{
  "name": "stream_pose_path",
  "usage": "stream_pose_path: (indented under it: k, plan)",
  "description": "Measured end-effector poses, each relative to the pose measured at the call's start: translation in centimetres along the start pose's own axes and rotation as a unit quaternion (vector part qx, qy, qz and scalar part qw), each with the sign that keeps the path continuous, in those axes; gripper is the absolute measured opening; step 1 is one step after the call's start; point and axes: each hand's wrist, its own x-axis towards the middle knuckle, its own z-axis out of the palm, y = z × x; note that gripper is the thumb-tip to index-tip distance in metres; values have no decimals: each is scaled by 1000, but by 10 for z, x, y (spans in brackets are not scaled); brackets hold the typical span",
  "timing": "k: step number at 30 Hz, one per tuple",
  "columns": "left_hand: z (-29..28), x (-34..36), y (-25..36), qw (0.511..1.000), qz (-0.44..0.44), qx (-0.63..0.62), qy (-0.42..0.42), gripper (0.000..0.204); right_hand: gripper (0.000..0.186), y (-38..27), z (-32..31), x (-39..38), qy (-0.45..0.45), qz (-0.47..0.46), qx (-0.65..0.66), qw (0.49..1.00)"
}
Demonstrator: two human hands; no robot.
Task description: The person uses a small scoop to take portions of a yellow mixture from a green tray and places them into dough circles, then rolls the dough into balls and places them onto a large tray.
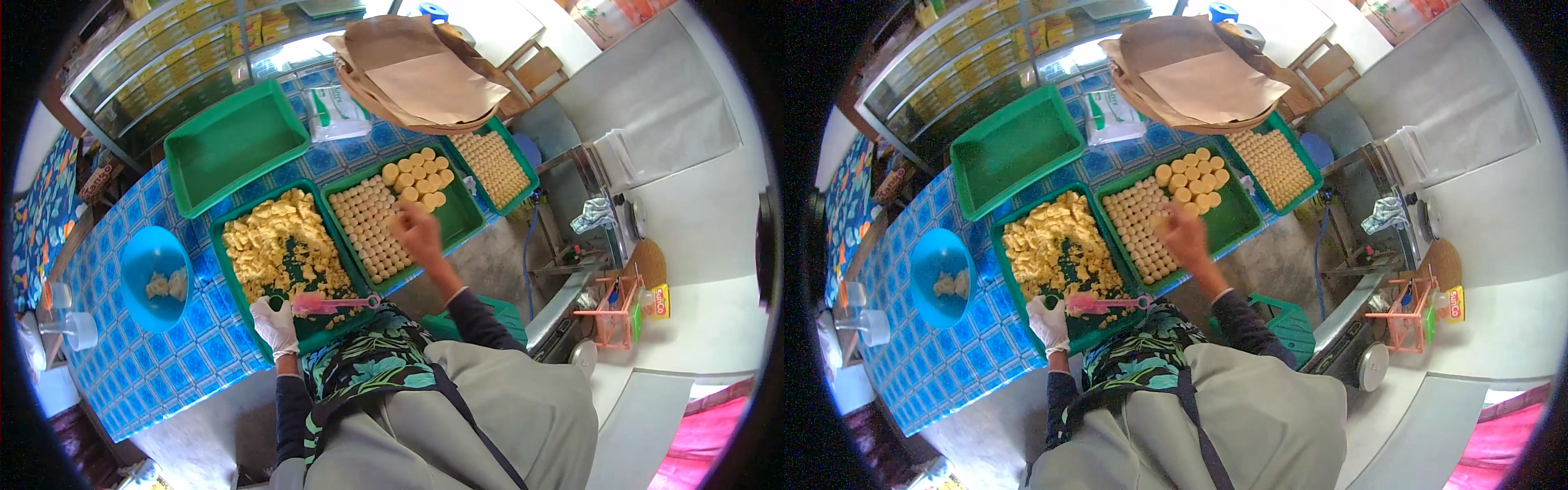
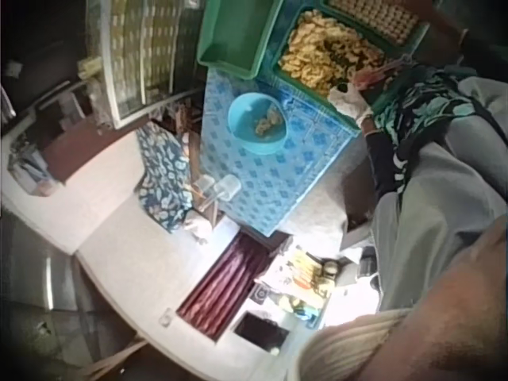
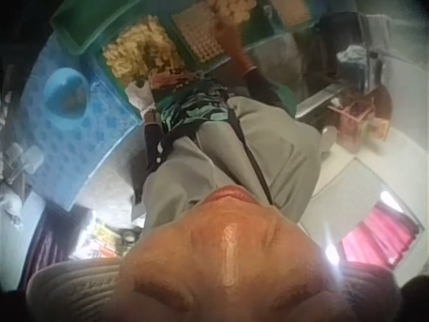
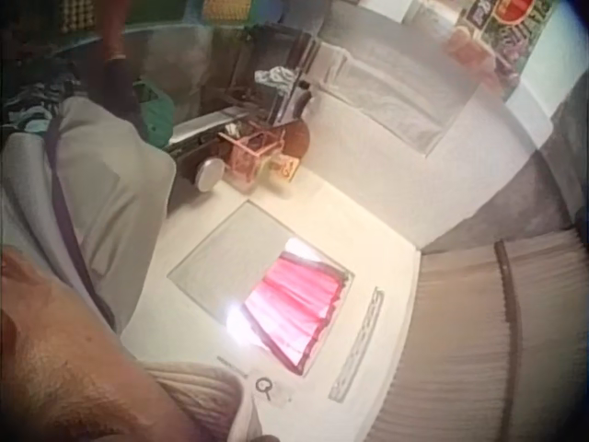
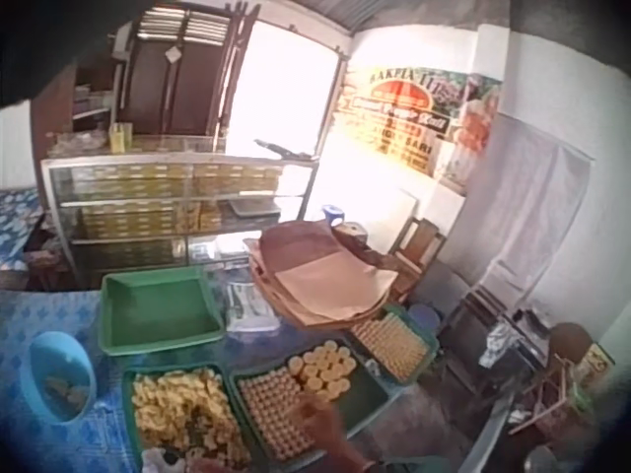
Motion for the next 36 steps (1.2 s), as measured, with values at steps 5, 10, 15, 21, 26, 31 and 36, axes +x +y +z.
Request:
stream_pose_path:
  k: [5,10,15,21,26,31,36]
  plan:
    - [9,1,-8,1000,25,10,-3,36,52,121,-67,35,112,34,-129,985]
    - [7,2,-2,999,7,34,-23,38,60,139,-53,46,86,-74,-171,979]
    - [9,-1,-4,999,16,23,26,37,67,135,-39,58,71,-59,-135,987]
    - [7,-6,-5,995,50,-33,77,40,61,130,-47,48,107,-116,-213,964]
    - [2,41,20,988,88,-44,116,47,53,13,-16,8,43,-112,-102,988]
    - [12,61,22,992,56,105,-30,55,34,-44,57,-41,-202,-201,-33,958]
    - [13,42,3,998,33,41,-45,48,44,-67,96,-83,-286,-303,-226,881]
